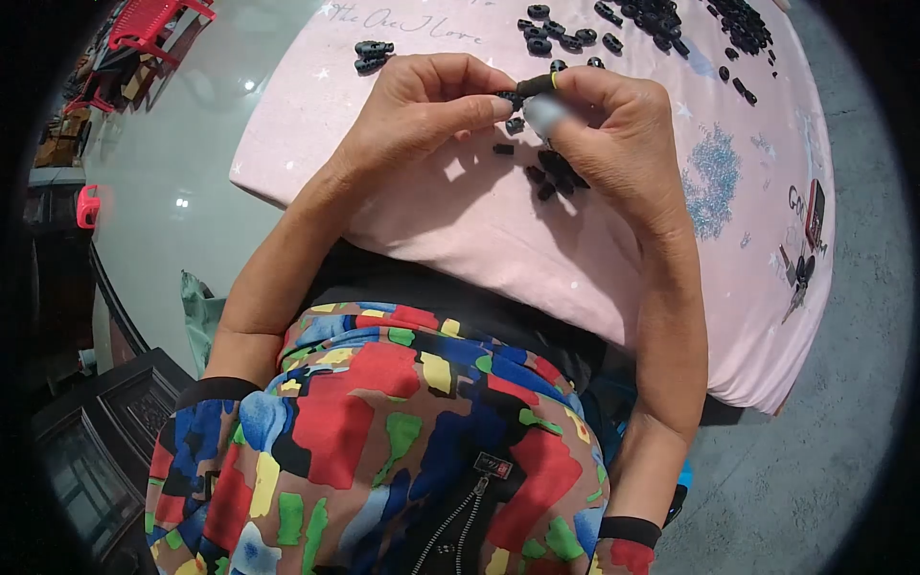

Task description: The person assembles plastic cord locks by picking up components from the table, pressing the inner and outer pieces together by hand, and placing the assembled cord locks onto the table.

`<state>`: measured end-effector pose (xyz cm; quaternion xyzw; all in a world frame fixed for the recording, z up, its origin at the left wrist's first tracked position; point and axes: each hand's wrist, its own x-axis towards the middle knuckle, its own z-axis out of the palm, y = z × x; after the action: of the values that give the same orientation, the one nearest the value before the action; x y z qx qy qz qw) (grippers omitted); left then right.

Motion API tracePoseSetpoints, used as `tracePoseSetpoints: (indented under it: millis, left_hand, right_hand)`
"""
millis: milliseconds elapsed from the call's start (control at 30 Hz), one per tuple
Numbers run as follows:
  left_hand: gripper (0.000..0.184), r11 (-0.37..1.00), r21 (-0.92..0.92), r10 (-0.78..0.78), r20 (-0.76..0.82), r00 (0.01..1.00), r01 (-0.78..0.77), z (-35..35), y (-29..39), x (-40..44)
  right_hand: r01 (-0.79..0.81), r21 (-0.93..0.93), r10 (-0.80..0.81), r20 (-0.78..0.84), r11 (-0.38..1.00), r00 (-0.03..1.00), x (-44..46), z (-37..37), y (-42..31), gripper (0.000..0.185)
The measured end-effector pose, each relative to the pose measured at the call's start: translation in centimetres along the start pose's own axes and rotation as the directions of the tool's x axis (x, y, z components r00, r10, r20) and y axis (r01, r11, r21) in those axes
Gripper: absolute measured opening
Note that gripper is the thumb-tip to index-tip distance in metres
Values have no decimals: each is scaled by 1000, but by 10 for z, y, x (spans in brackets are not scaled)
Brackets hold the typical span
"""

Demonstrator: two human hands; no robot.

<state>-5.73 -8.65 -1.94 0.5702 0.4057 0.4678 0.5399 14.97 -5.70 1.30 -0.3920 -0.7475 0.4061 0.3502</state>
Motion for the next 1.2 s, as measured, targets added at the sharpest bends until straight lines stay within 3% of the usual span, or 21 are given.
tracePoseSetpoints:
  millis: [67, 267, 400, 500, 700, 800, 1033, 1200]
  left_hand:
    - [22, 999, 37, 10, 4, 1000, -10, 0, 0, 0]
    - [21, 999, 48, -12, 5, 1000, 12, 1, 0, -3]
    - [20, 987, -152, -48, 31, 998, 53, -1, 4, 1]
    - [20, 986, -151, -67, 11, 998, 68, 1, 11, -1]
    - [21, 981, -175, -85, 10, 996, 85, -1, 12, -2]
    - [20, 994, -69, -78, 18, 997, 79, -3, 12, -2]
    - [18, 994, -100, -47, 27, 999, 50, 1, 11, -1]
    - [18, 995, -32, -95, 61, 994, 97, 1, 9, -2]
  right_hand:
    - [6, 5, -6, 2, 1000, 1000, -1, 1, -2, 14]
    - [24, -210, -28, -16, 977, 999, -3, 3, -4, 17]
    - [38, 36, -37, -35, 999, 999, 3, -1, -3, 13]
    - [-34, 180, 42, -40, 983, 998, 4, 0, -7, 11]
    - [-40, 133, 40, 7, 990, 999, 4, -3, -4, 11]
    - [-62, 89, 61, 20, 994, 998, 2, -3, -6, 11]
    - [-79, 113, 70, 79, 990, 994, 4, -7, -1, 11]
    - [-58, 20, 56, 104, 998, 993, 3, -8, -4, 13]
